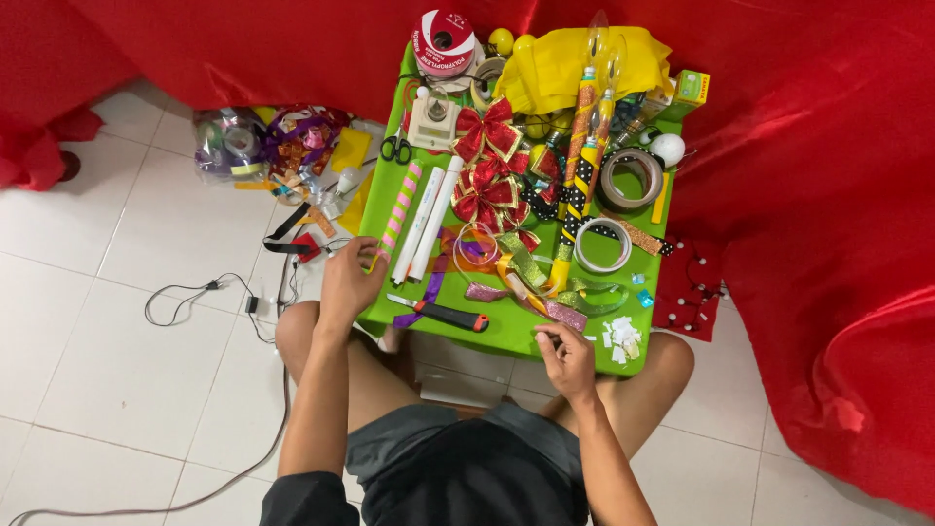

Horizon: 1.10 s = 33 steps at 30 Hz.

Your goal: Decorating a cylindrical tube by wrapping it with colorful ribbons and securing them with tape, then trimming the excess with a utility knife.

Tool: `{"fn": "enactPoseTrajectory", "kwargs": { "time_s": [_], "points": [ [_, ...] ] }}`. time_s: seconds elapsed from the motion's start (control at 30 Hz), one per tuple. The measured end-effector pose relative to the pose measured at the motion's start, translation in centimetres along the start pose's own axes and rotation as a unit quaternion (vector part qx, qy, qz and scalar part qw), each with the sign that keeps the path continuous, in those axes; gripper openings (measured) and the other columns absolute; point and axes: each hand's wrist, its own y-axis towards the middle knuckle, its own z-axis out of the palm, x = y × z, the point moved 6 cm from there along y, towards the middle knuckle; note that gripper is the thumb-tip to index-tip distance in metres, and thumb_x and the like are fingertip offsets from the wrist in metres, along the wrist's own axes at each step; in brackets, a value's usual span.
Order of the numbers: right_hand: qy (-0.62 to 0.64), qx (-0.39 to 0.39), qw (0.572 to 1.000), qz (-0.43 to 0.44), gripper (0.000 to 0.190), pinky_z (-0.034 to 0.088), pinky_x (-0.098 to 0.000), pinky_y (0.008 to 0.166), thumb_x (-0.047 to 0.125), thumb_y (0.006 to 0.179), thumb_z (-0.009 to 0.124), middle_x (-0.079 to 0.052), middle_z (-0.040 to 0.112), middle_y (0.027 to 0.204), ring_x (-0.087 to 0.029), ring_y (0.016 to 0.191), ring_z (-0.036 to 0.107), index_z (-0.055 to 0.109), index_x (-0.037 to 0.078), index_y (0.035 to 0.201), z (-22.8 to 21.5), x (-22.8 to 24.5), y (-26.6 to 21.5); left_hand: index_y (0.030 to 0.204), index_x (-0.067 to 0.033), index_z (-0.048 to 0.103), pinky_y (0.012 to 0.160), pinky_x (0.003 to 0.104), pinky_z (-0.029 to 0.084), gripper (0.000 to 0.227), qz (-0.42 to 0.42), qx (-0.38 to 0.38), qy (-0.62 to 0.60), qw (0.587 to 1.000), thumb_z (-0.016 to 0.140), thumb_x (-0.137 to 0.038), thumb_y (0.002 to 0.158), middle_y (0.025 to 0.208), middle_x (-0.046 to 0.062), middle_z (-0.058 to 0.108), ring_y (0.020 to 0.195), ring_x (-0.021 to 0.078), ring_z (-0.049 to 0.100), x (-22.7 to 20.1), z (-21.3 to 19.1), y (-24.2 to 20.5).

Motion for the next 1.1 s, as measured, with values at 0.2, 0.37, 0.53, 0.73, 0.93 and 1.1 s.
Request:
{"fn": "enactPoseTrajectory", "kwargs": {
  "time_s": [0.2, 0.37, 0.53, 0.73, 0.93, 1.1],
  "points": [
    [0.001, -0.003, 1.000, -0.017, 0.016, 0.047, -0.0234, 0.039, 0.020, 0.097, 0.066, -0.011, 0.075, 0.078, -0.017, 0.059, 0.064, 0.078, 0.009, 0.097, -0.1, 0.6, 0.1, 0.118, -0.0049, 0.071, 0.078, 0.043, 0.060, 0.035, 0.036, -0.043, 0.010, 0.998, 0.075, -0.020, 0.086, 0.105, 0.017, 0.074, 0.085, 0.0328, 0.076, 0.2, 0.3, 0.0],
    [-0.004, -0.018, 1.000, -0.025, 0.014, 0.047, -0.0231, 0.039, 0.018, 0.096, 0.067, -0.010, 0.076, 0.079, -0.017, 0.059, 0.065, 0.079, 0.010, 0.096, -0.3, 1.3, 0.3, 0.119, -0.0005, 0.070, 0.077, 0.044, 0.060, 0.036, 0.056, -0.043, 0.032, 0.997, 0.073, -0.016, 0.087, 0.104, 0.020, 0.071, 0.086, 0.0353, 0.075, -2.1, -0.6, -0.8],
    [-0.002, -0.020, 0.999, -0.026, 0.013, 0.045, -0.0236, 0.038, 0.015, 0.094, 0.068, -0.010, 0.075, 0.076, -0.016, 0.051, 0.059, 0.079, 0.009, 0.095, -0.3, 2.1, 0.4, 0.124, -0.0063, 0.069, 0.079, 0.045, 0.061, 0.040, 0.039, -0.026, 0.084, 0.995, 0.074, -0.023, 0.088, 0.112, 0.014, 0.069, 0.094, 0.0299, 0.076, -1.9, -0.2, -0.6],
    [-0.012, -0.020, 0.999, -0.037, 0.012, 0.043, -0.0245, 0.036, 0.016, 0.094, 0.068, -0.009, 0.074, 0.077, -0.015, 0.046, 0.056, 0.079, 0.011, 0.095, -0.2, 2.0, 0.4, 0.126, -0.0062, 0.068, 0.080, 0.046, 0.061, 0.041, 0.048, -0.043, 0.081, 0.995, 0.074, -0.023, 0.090, 0.114, 0.015, 0.069, 0.099, 0.0318, 0.075, -2.9, 0.0, 0.7],
    [0.002, -0.014, 1.000, -0.024, 0.015, 0.046, -0.0244, 0.038, 0.016, 0.095, 0.066, -0.012, 0.074, 0.076, -0.017, 0.052, 0.060, 0.079, 0.008, 0.096, -0.4, 1.9, 0.3, 0.122, -0.0042, 0.069, 0.078, 0.049, 0.060, 0.041, 0.024, -0.009, 0.080, 0.996, 0.074, -0.026, 0.088, 0.101, 0.015, 0.072, 0.094, 0.0350, 0.075, -1.7, 1.5, 2.7],
    [-0.001, -0.019, 1.000, -0.021, 0.015, 0.046, -0.0240, 0.039, 0.017, 0.095, 0.066, -0.011, 0.075, 0.077, -0.017, 0.055, 0.063, 0.079, 0.009, 0.096, -0.4, 1.2, 0.0, 0.110, -0.0144, 0.077, 0.077, 0.047, 0.061, 0.034, 0.004, 0.017, 0.101, 0.995, 0.076, -0.034, 0.082, 0.092, 0.005, 0.076, 0.093, 0.0305, 0.075, 1.4, 3.3, 4.7]
  ]
}}
